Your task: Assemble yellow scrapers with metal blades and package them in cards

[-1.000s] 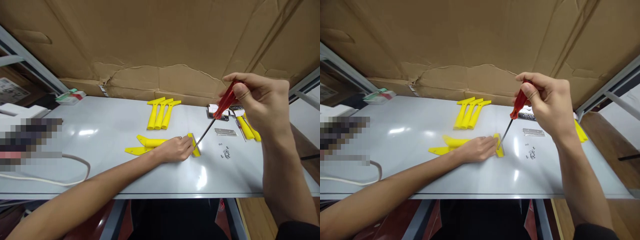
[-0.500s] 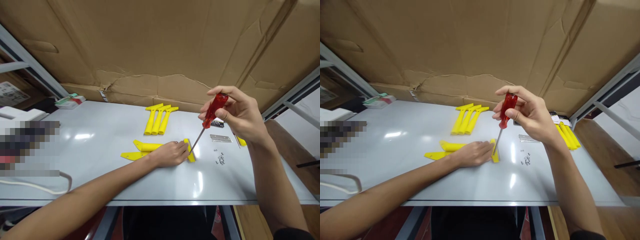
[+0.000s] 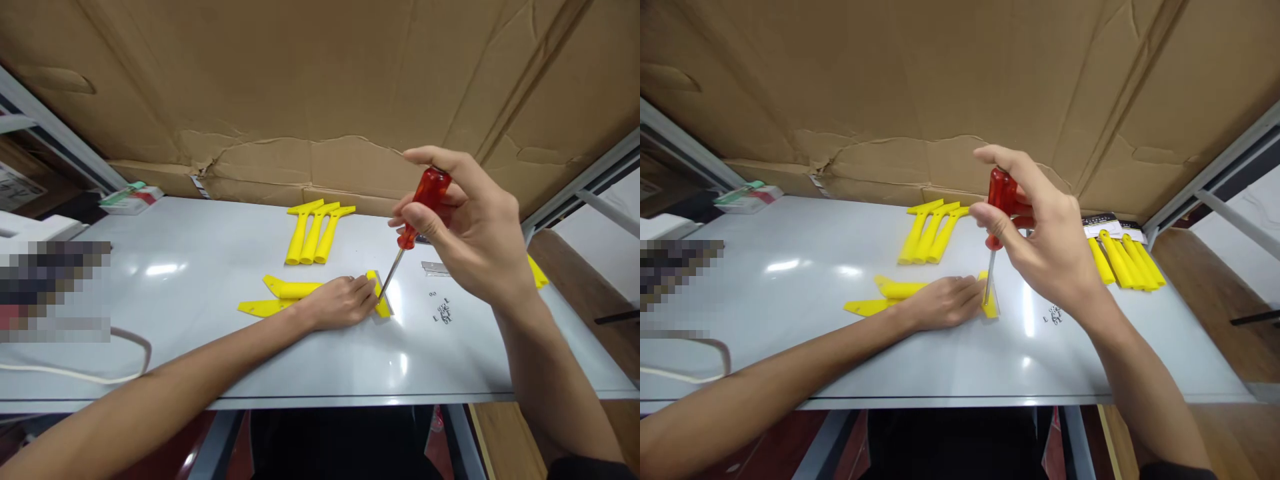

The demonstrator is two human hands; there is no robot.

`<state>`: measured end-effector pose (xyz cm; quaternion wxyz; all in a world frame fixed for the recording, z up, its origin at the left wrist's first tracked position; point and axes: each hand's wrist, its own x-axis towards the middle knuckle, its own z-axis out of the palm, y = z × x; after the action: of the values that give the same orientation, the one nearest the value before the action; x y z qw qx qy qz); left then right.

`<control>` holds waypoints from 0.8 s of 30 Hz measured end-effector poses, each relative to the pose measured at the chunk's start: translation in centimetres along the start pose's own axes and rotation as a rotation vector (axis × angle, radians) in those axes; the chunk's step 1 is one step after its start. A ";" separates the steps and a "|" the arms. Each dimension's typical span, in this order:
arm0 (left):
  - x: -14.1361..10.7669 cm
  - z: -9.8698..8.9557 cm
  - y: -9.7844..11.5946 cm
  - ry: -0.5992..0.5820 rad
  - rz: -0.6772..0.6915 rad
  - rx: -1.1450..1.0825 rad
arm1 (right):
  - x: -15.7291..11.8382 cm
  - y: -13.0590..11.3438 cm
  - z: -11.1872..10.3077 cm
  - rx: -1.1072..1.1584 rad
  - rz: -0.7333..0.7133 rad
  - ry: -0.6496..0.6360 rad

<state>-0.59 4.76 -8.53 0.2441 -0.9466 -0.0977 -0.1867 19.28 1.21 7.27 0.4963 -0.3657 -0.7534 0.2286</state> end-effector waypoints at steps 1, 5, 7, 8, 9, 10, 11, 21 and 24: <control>0.0 0.1 0.0 0.012 -0.002 0.006 | 0.3 0.1 -0.4 0.049 0.015 -0.043; 0.0 0.3 0.0 0.054 -0.012 0.002 | 1.2 0.7 -1.7 0.171 0.047 -0.121; 0.0 0.3 0.1 0.058 -0.027 0.001 | 1.3 1.0 -2.0 0.173 0.048 -0.097; 0.1 0.2 0.1 0.051 -0.030 0.001 | 1.2 1.1 -2.0 0.163 0.049 -0.079; 0.1 0.1 0.2 0.043 -0.030 -0.001 | 1.1 1.2 -1.8 0.148 0.051 -0.059; 0.1 0.1 0.2 0.038 -0.027 -0.004 | 0.8 1.1 -1.6 0.129 0.052 -0.033; 0.1 0.0 0.2 0.033 -0.021 -0.006 | 0.6 0.9 -1.2 0.107 0.053 -0.004; 0.0 0.3 -0.2 0.031 -0.040 -0.022 | 0.7 0.1 -3.6 0.029 -0.024 0.285; -0.1 0.4 -0.2 0.055 -0.035 -0.039 | 1.4 3.0 -8.1 -0.194 0.202 0.244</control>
<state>-0.65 5.15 -8.78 0.2249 -0.9438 -0.1037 -0.2188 27.31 4.05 9.24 0.5209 -0.5107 -0.6657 0.1573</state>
